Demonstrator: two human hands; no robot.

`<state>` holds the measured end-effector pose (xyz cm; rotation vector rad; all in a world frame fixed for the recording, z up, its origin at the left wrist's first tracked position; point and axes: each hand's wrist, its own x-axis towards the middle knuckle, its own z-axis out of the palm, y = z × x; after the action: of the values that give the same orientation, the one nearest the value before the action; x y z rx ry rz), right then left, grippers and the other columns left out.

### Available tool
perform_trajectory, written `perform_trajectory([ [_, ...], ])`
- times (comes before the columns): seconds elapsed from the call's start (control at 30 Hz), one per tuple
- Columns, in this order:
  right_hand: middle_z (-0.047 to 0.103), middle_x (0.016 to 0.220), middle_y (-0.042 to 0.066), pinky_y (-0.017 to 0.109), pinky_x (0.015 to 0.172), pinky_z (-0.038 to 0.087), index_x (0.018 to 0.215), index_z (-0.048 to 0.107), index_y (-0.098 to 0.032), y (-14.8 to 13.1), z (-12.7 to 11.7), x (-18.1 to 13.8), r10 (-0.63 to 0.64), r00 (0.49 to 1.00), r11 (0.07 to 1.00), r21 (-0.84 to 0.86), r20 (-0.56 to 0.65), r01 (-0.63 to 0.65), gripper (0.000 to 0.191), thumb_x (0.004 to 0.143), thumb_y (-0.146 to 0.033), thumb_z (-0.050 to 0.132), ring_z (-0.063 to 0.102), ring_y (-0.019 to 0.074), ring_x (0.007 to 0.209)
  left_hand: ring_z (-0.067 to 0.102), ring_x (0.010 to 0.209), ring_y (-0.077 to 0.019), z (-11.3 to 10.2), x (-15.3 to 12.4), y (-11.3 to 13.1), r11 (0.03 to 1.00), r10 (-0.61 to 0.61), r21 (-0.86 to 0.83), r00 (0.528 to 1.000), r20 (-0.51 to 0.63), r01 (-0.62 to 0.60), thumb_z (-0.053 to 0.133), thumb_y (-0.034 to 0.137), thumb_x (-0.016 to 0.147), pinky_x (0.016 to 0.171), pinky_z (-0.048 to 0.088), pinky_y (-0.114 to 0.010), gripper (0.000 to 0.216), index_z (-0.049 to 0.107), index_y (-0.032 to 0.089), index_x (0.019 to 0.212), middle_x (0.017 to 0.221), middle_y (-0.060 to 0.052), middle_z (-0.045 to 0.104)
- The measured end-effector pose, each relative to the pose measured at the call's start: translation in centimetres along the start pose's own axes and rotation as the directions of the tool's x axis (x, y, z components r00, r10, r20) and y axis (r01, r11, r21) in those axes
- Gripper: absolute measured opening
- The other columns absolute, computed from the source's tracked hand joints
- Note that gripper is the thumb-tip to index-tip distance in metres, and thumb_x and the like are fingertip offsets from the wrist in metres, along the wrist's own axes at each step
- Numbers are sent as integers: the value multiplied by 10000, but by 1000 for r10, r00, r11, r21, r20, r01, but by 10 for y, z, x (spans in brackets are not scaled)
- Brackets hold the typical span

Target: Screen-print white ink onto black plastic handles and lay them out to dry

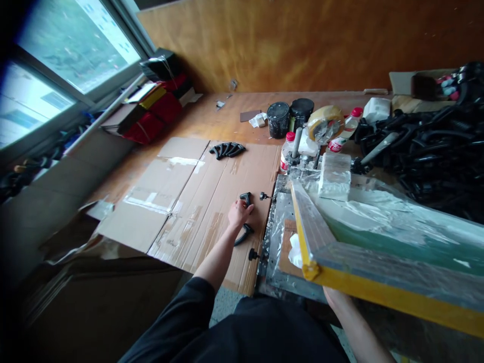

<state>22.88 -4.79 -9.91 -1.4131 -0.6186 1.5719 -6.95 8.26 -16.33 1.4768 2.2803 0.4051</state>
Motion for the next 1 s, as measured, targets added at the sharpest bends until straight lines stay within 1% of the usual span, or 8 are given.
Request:
perform_trajectory([
  [0.13, 733, 1071, 55, 461, 837, 579, 1046, 738, -295, 0, -5, 3, -57, 997, 993, -107, -47, 51, 378, 676, -371, 762, 659, 346, 1043, 644, 941, -228, -19, -24, 14, 999, 49, -21, 998, 24, -49, 536, 363, 888, 793, 455, -319, 193, 619, 213, 977, 973, -85, 696],
  [0.23, 723, 1108, 58, 456, 917, 540, 1081, 731, -273, -8, -10, 4, -239, 968, 922, -330, -78, 201, 391, 708, -392, 723, 619, 344, 1126, 647, 888, -193, -32, -83, 16, 961, 270, -78, 960, 70, -265, 522, 359, 908, 778, 459, -290, 185, 617, 234, 1007, 936, -45, 701],
  [0.33, 701, 1161, 64, 443, 994, 485, 1162, 702, -282, -15, -7, 1, -372, 928, 758, -572, 14, 313, 393, 782, -368, 650, 593, 327, 1175, 636, 898, -184, -32, -148, 18, 866, 499, -91, 842, 205, -491, 535, 331, 908, 792, 472, -283, 170, 635, 239, 1010, 927, -47, 689],
  [0.43, 656, 1249, 50, 436, 1064, 434, 1258, 648, -281, -10, 6, 0, -442, 855, 500, -716, 272, 486, 417, 860, -251, 529, 590, 287, 1193, 626, 901, -183, -23, -188, 21, 819, 554, -39, 771, 314, -573, 531, 297, 913, 784, 486, -282, 152, 653, 233, 978, 956, -58, 669],
  [0.57, 586, 1350, 43, 432, 1111, 407, 1364, 556, -235, 13, 24, 7, -417, 689, 196, -682, 593, 705, 509, 903, -109, 380, 537, 232, 1265, 619, 892, -187, -14, -195, 23, 810, 552, 7, 767, 327, -586, 532, 298, 916, 801, 489, -290, 155, 660, 216, 949, 946, -60, 653],
  [0.67, 513, 1420, 75, 464, 1139, 367, 1431, 468, -186, 29, 23, 8, -330, 617, 40, -642, 715, 766, 547, 908, -84, 349, 465, 244, 1330, 615, 873, -191, -13, -191, 23, 803, 560, 12, 762, 326, -596, 530, 305, 917, 793, 488, -295, 168, 664, 203, 924, 936, -66, 653],
  [0.83, 450, 1471, 34, 450, 1165, 330, 1478, 377, -252, 36, -2, -11, -299, 562, -13, -592, 771, 805, 592, 917, -70, 328, 415, 206, 1366, 620, 891, -194, -14, -192, 26, 816, 538, 16, 769, 345, -578, 519, 343, 922, 809, 485, -295, 198, 675, 220, 923, 934, -66, 657],
  [1.0, 490, 1440, 54, 461, 1153, 341, 1476, 384, -240, 29, -1, -15, -285, 570, -19, -599, 770, 800, 602, 904, -59, 331, 444, 219, 1346, 619, 900, -186, -16, -191, 29, 806, 542, 11, 745, 388, -592, 514, 313, 923, 822, 486, -292, 183, 672, 223, 948, 950, -68, 661],
])
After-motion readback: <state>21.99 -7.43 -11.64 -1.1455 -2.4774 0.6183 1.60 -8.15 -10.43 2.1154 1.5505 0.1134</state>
